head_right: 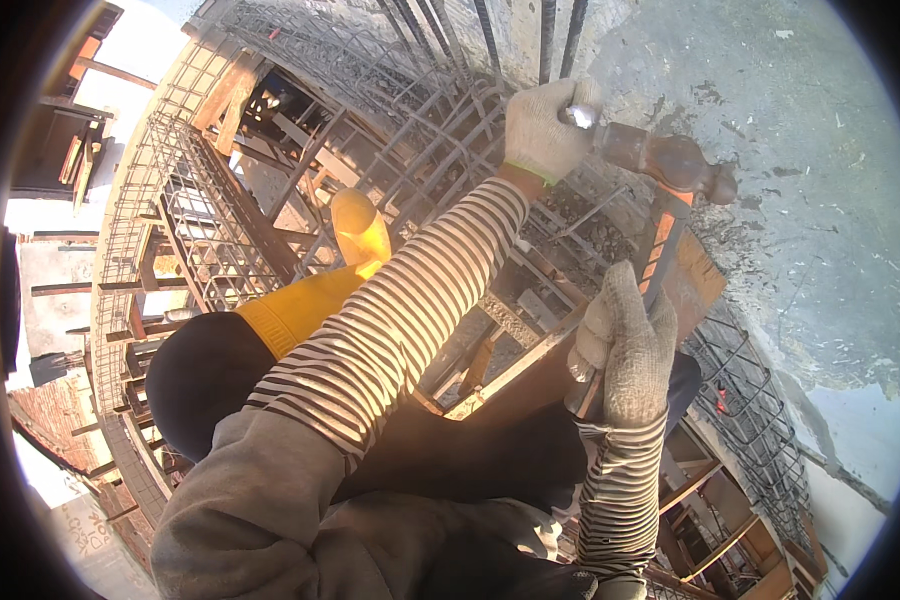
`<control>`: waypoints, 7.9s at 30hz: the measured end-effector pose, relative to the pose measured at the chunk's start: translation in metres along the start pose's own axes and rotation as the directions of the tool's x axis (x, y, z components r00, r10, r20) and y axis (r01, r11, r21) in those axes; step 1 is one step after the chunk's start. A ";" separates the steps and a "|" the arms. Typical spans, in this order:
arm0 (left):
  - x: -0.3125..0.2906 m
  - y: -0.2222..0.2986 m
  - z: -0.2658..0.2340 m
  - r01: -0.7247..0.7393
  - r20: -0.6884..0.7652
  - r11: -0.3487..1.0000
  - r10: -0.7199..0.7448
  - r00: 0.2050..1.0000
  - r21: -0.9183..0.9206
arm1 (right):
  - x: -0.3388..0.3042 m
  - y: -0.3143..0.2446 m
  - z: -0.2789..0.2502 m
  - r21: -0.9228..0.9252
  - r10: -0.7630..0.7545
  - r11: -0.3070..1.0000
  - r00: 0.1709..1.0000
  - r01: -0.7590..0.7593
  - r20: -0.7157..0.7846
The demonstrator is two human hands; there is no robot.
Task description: The person uses a hammer to strike a metal tie or connection point on a rebar structure, working their way along the vertical bars while holding a small component in place with one gloved hand.
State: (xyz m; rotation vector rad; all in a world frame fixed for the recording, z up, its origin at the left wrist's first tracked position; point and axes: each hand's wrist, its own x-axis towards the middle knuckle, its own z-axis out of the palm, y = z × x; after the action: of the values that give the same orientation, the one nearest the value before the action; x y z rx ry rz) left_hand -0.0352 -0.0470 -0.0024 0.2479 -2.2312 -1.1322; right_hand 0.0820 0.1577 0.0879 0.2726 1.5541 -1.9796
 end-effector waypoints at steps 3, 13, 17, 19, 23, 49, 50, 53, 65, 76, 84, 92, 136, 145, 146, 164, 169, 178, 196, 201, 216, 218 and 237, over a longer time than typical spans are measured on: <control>-0.006 -0.003 -0.017 0.000 0.080 0.996 -0.007 0.997 0.085 | -0.016 0.007 -0.013 -0.010 -0.162 0.987 0.983 0.161 -0.083; -0.012 0.022 0.014 -0.058 0.264 0.989 0.019 0.964 0.139 | -0.047 -0.068 -0.046 0.336 -0.940 0.336 0.292 0.880 0.176; -0.020 0.005 0.017 -0.089 0.185 0.990 0.067 0.980 0.111 | 0.005 0.047 -0.005 -0.436 -0.310 0.874 0.938 0.216 -0.157; -0.019 -0.014 0.011 -0.183 0.368 0.949 0.079 0.926 0.257 | -0.010 0.032 -0.011 -0.249 -0.095 0.963 0.994 0.106 0.057; -0.015 -0.007 0.014 -0.127 0.327 0.959 0.039 0.944 0.253 | -0.064 0.000 -0.004 0.149 -0.366 0.913 0.925 0.379 -0.107; -0.001 -0.005 0.015 -0.021 0.028 0.990 0.018 0.999 0.140 | 0.024 0.151 -0.120 0.240 0.252 0.948 0.952 -0.207 -0.174; -0.012 0.009 0.018 -0.036 0.034 0.999 0.036 0.999 -0.008 | 0.028 0.139 -0.121 0.224 0.258 0.951 0.947 -0.215 -0.189; -0.087 0.033 0.012 -0.531 0.362 0.848 0.492 0.792 0.008 | 0.032 0.128 -0.122 0.170 0.260 0.958 0.947 -0.229 -0.190; -0.108 0.191 0.036 -0.555 0.542 0.824 0.519 0.661 -0.113 | 0.080 0.166 -0.149 0.028 0.213 0.977 0.975 -0.211 -0.063; -0.077 0.113 0.090 -0.489 0.635 0.864 0.314 0.706 0.116 | 0.060 0.156 -0.132 0.044 0.482 0.876 0.873 -0.480 -0.079; -0.078 0.052 0.106 -0.509 0.774 0.844 0.205 0.599 0.171 | 0.053 0.144 -0.123 0.030 0.480 0.876 0.865 -0.481 -0.147; -0.078 0.051 0.104 -0.446 0.710 0.877 0.200 0.676 0.177 | 0.051 0.144 -0.128 0.053 0.484 0.875 0.865 -0.482 -0.128; -0.080 0.045 0.125 -0.449 0.561 0.867 0.265 0.784 0.217 | 0.021 0.116 -0.118 0.249 0.109 0.967 0.971 -0.054 -0.212; -0.073 0.029 0.112 -0.447 0.595 0.858 0.227 0.771 0.252 | 0.023 0.120 -0.116 0.241 0.116 0.968 0.975 -0.068 -0.191; -0.068 0.027 0.110 -0.416 0.563 0.875 0.221 0.797 0.246 | 0.022 0.120 -0.115 0.241 0.109 0.969 0.976 -0.062 -0.189; -0.061 0.069 0.112 -0.329 0.614 0.933 0.175 0.770 0.147 | 0.040 0.069 -0.164 0.119 -0.565 0.724 0.683 0.680 -0.464; -0.067 0.146 0.107 -0.380 0.587 0.925 0.320 0.744 -0.024 | 0.053 0.114 -0.174 0.122 -0.264 0.931 0.867 0.343 -0.423; -0.047 0.184 0.067 -0.539 0.528 0.842 0.453 0.718 0.010 | 0.072 0.106 -0.180 0.029 -0.233 0.964 0.895 0.263 -0.381; -0.036 0.050 0.060 -0.294 0.373 0.945 0.223 0.900 0.143 | 0.067 0.098 -0.157 0.018 -0.139 0.988 0.925 0.156 -0.354; -0.041 0.062 0.066 -0.406 0.452 0.905 0.311 0.836 0.130 | 0.067 0.097 -0.158 0.008 -0.134 0.989 0.918 0.147 -0.373; -0.035 0.061 0.075 -0.386 0.409 0.917 0.316 0.856 0.099 | 0.031 0.084 -0.145 0.048 -0.304 0.935 0.863 0.352 -0.403; -0.036 0.063 0.074 -0.335 0.445 0.937 0.260 0.857 0.097 | 0.008 0.070 -0.154 0.117 -0.472 0.830 0.798 0.545 -0.374; -0.023 0.057 0.054 -0.282 0.601 0.931 0.091 0.794 0.232 | -0.055 -0.003 -0.097 0.259 -0.312 0.903 0.938 0.343 -0.154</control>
State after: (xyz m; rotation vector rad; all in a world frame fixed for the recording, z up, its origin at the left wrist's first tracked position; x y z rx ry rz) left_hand -0.0434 0.0337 0.0085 -0.2389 -2.9046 -0.8046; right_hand 0.1049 0.2669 0.0900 0.2482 1.4536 -2.4966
